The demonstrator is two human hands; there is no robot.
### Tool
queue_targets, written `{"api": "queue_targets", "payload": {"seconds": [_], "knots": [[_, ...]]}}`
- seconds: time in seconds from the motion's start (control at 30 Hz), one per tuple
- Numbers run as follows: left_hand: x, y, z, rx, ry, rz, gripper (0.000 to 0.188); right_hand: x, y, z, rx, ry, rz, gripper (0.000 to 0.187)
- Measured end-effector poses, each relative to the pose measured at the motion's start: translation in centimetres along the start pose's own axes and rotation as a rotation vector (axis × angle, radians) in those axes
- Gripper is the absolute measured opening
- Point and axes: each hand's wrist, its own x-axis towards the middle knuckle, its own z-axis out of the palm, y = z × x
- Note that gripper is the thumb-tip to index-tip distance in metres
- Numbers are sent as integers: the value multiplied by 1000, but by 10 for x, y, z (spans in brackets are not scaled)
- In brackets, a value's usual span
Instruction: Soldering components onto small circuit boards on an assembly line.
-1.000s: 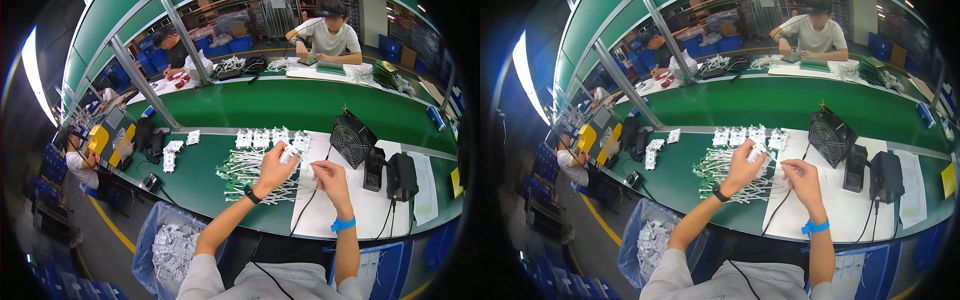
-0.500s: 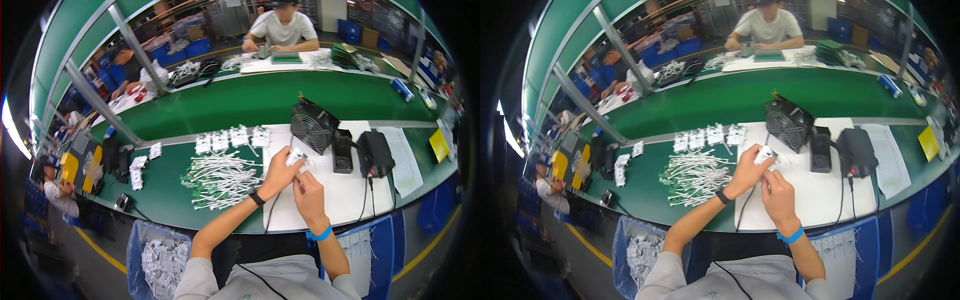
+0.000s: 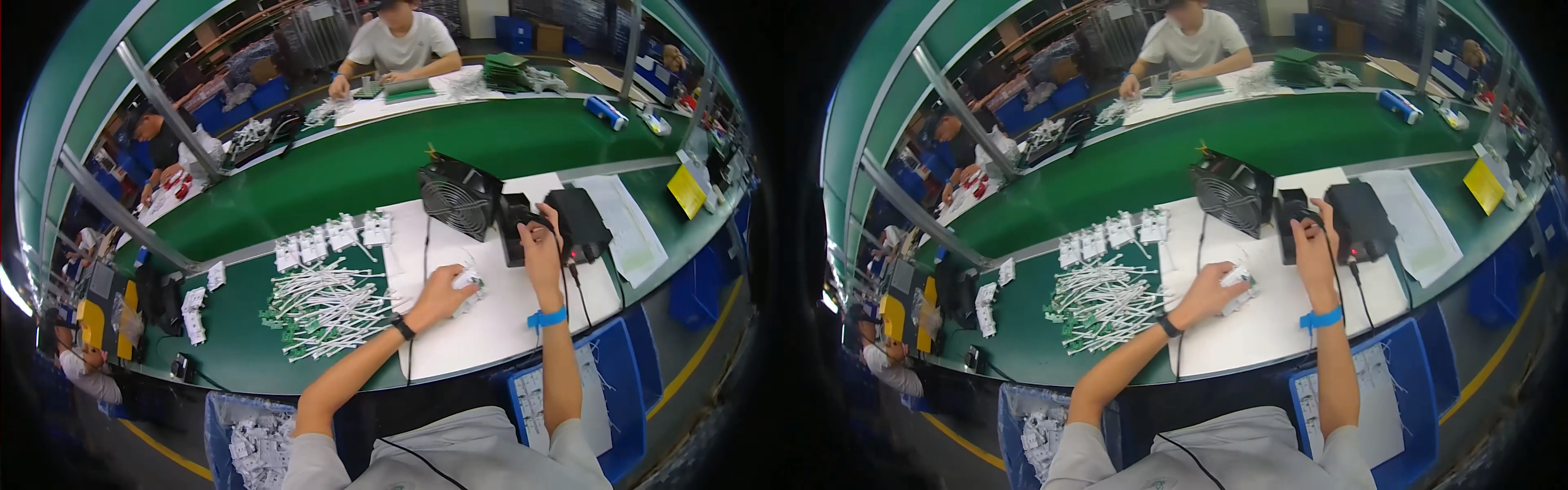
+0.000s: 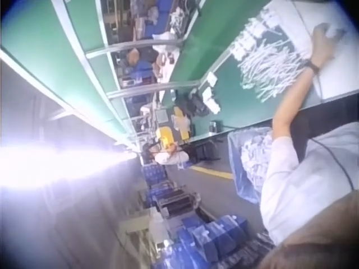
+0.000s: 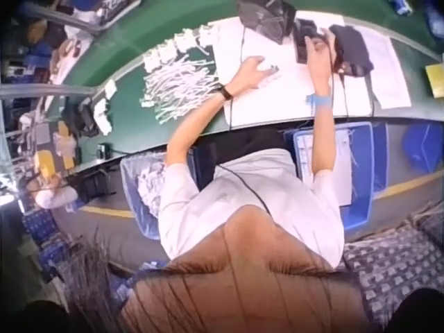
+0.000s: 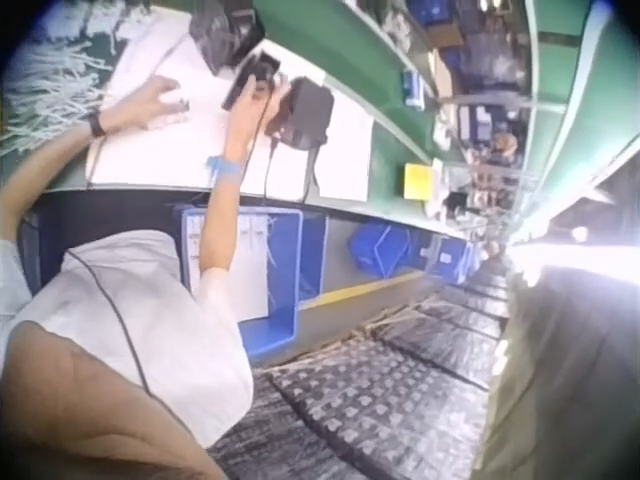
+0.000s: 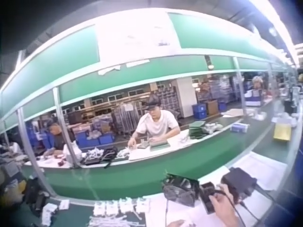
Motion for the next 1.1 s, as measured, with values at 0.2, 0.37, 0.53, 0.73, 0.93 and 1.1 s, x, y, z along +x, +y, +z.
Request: {"api": "queue_targets", "payload": {"seconds": [0.2, 0.37, 0.53, 0.73, 0.93, 1.1], "knots": [[9, -22, 32, 58, 48, 70, 44, 22, 51, -11, 5, 1, -3, 16], [2, -4, 26, -24, 42, 68, 45, 2, 33, 2, -74, 175, -112, 17], [6, 9, 13, 27, -11, -23, 47, 0, 34, 7, -268, 158, -11, 16], [9, -8, 17, 143, 121, 153, 43, 1, 35, 12, -153, 196, -38, 19], [6, -11, 14, 248, 188, 230, 44, 2, 37, 14, -112, 229, -145, 20], [-1, -11, 22, 249, 216, 236, 42, 1, 43, 1, -135, 267, -36, 22]]}}
